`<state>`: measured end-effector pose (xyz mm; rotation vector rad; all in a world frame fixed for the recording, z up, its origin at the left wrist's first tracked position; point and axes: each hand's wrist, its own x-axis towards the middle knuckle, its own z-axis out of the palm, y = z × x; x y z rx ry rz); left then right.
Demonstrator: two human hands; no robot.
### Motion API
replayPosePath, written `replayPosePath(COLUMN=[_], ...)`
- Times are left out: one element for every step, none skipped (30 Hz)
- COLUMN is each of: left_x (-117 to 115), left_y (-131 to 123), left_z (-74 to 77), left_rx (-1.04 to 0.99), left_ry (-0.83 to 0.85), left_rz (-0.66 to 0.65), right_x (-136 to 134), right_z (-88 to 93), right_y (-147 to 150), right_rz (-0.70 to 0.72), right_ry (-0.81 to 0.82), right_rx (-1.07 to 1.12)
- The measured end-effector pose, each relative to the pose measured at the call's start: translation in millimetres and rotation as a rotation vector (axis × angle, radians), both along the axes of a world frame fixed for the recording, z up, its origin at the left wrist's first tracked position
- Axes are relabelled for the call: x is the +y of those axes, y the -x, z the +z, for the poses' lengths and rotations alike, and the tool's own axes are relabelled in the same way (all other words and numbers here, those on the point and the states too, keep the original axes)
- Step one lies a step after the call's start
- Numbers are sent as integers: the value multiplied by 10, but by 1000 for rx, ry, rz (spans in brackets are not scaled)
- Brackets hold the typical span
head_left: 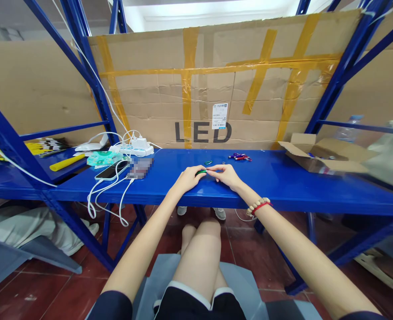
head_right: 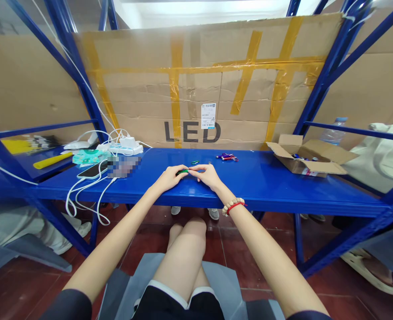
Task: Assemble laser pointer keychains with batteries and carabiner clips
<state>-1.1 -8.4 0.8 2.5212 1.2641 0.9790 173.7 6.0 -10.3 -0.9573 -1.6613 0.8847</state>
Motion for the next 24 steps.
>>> replayPosePath(left_x=[7, 15, 24, 34, 45, 55, 63, 71, 76, 80, 82, 81, 79, 76, 71, 65, 59, 53, 48, 44, 42, 42, 43, 45], left_y=[1, 2, 3, 5, 8, 10, 13, 16, 19, 21, 21, 21, 19, 17, 14, 10, 7, 5, 3, 1, 1, 0, 0, 0], left_z=[-2, -5, -9, -13, -17, -21, -25, -28, -30, -31, -31, -30, -28, -25, -23, -19, -16, -13, -11, -9, -8, -7, -6, -6], left_rx=[-2, -3, -5, -6, -8, -10, -12, -15, -18, -21, -24, -26, -27, -28, -28, -27, -26, -24, -23, -22, -21, -21, -20, -20], left_ry=[2, 4, 5, 7, 8, 9, 10, 10, 10, 10, 9, 8, 7, 6, 4, 2, 1, -1, -2, -2, -1, -1, 0, 1], left_rz=[-3, -6, -9, -11, -13, -15, -17, -19, -21, -23, -23, -22, -21, -18, -16, -14, -13, -14, -15, -16, -16, -16, -15, -15], right_x=[-1, -2, -1, 0, 1, 2, 2, 1, -2, -5, -9, -13, -17, -19, -21, -21, -20, -18, -15, -13, -10, -7, -5, -3], right_z=[0, 0, 0, -1, -1, -1, 0, 2, 5, 8, 13, 18, 23, 27, 30, 32, 33, 32, 30, 28, 25, 22, 19, 16], right_y=[-1, -3, -4, -4, -4, -4, -2, -1, 1, 2, 3, 3, 4, 3, 3, 2, 2, 1, 0, -2, -3, -4, -6, -7], right_rz=[2, 4, 7, 10, 12, 12, 10, 8, 4, 0, -3, -5, -5, -5, -3, -1, 1, 2, 3, 4, 5, 6, 7, 7], right_ry=[0, 0, 0, 1, 1, 2, 4, 5, 6, 7, 7, 7, 7, 7, 6, 5, 3, 0, -2, -4, -5, -5, -4, -1], right_rx=[0, 0, -1, -1, -1, -1, -1, -2, -2, -3, -5, -7, -10, -13, -15, -17, -19, -20, -21, -22, -22, -22, -22, -21])
